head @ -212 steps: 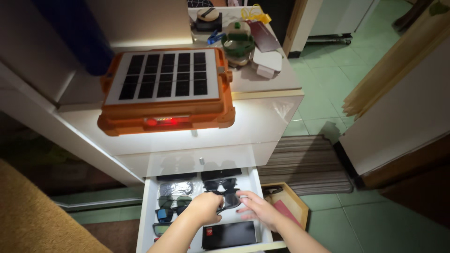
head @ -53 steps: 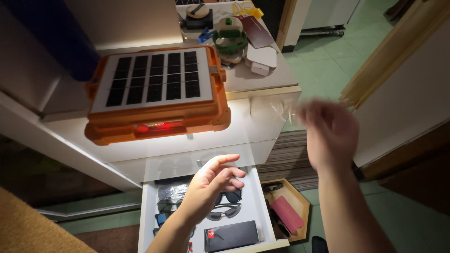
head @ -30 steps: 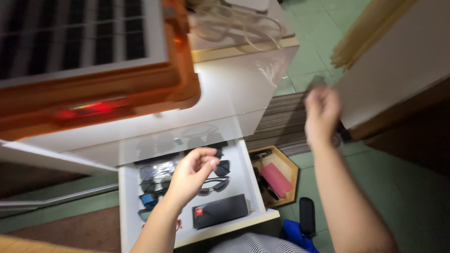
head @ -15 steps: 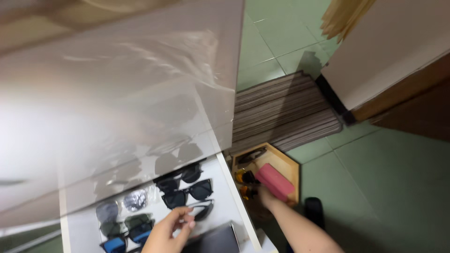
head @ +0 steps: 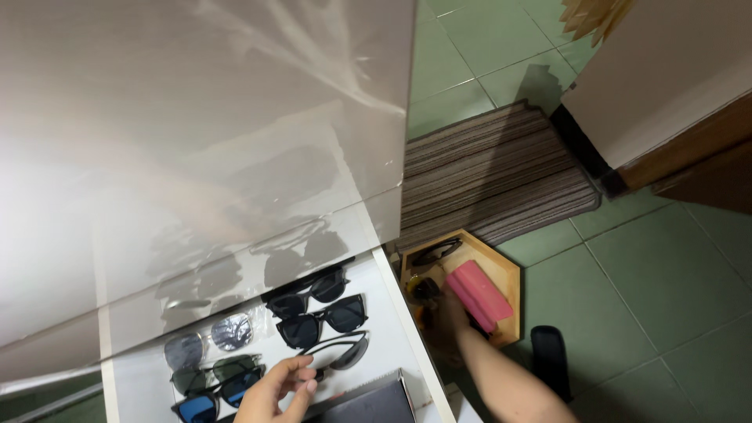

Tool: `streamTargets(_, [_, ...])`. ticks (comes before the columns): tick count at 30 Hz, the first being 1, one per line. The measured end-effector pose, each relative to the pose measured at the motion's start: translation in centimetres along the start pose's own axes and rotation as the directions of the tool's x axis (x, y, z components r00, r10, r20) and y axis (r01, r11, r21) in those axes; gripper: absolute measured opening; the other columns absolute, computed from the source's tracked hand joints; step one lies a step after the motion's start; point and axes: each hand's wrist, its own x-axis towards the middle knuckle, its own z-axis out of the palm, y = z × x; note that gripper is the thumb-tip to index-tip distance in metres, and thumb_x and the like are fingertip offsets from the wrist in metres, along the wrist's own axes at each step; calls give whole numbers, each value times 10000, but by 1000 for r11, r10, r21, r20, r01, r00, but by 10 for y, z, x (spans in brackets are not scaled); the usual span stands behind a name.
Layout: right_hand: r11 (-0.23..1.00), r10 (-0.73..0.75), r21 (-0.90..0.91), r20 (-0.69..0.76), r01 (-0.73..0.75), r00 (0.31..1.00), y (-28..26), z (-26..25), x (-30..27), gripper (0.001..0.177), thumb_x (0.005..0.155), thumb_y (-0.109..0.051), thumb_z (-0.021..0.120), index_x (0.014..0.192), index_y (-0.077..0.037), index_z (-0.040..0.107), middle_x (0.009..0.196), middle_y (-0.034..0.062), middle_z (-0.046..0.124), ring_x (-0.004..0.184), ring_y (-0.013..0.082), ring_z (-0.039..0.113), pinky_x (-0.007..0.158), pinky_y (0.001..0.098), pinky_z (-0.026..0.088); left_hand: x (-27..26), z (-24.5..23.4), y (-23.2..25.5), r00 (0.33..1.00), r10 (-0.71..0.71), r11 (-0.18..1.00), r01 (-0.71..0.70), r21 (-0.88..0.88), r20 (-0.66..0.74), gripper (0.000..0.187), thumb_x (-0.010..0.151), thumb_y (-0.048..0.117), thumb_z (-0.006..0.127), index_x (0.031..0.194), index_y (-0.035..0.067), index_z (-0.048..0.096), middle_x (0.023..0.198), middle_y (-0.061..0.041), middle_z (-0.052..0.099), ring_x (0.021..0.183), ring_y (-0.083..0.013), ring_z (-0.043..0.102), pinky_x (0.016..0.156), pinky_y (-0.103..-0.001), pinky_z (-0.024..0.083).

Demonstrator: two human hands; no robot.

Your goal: The person opens a drawer containing sunglasses, removes several pairs, and wipes them with a blue cloth. They then wash the cloth at a sink and return to the drawer to continue wiping the remaining sunglasses.

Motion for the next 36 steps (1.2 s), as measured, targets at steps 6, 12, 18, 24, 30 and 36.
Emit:
streamTargets(6, [703, -68, 679, -232, 212, 970, -83, -116, -35, 242, 853, 64, 716, 1050, -38, 617, 939, 106, 706, 906, 186, 705, 832, 302, 563, -36, -3, 73, 995, 99, 995, -99, -17, 20, 415, 862, 213, 751, 1268, 134, 709, 1043, -39, 787, 993, -123, 793, 900, -347, 576])
streamTargets(12, [417, -101, 900, -90, 125, 991, -218, -253, -131, 263, 841, 129, 654, 1067, -1, 620, 1011, 120, 701, 982, 238, 713, 905, 371, 569, -106, -10, 176, 846, 529, 848, -530, -6, 61, 575, 820, 242, 806, 1357, 113, 645, 1304, -94, 692, 1216, -211, 647, 1024, -353, 500])
streamTargets(18, [171, -514, 981, 7, 94, 858, -293, -248, -183, 246, 934, 179, 663, 1118, 33, 592, 1096, 140, 631, 1079, 279, 676, 965, 412, 549, -160, -26, 226, 394, 919, 386, -896, 222, -6, 957, 613, 325, 937, 1414, 20, 512, 1369, -255, 591, 1256, -428, 555, 1026, -458, 433])
streamTargets(24, [436, -588, 895, 203, 96, 783, -367, -260, -188, 742, 763, 147, 748, 1364, -115, 402, 1203, 145, 643, 1111, 230, 678, 961, 377, 558, -158, -68, 218, 739, 673, 693, -641, 329, 21, 590, 645, 105, 865, 1186, 95, 631, 1099, -155, 703, 1051, -364, 670, 885, -427, 544])
streamTargets(30, [677, -497, 735, 499, -43, 710, -386, -251, -169, 484, 872, 18, 649, 1342, -6, 537, 1177, 83, 699, 1046, 162, 690, 905, 321, 562, -146, -95, 187, 795, 604, 690, -557, 463, 56, 524, 690, 142, 888, 1141, 123, 621, 1036, -103, 669, 998, -359, 668, 826, -449, 528])
streamTargets(36, [895, -341, 442, 580, 65, 740, -342, -177, -148, 244, 897, -5, 689, 1127, -20, 612, 1013, 75, 742, 953, 126, 708, 848, 269, 557, -105, -81, 123, 917, 372, 908, -392, 150, 142, 589, 645, 81, 903, 1176, 113, 651, 1025, -84, 727, 939, -245, 721, 839, -353, 566])
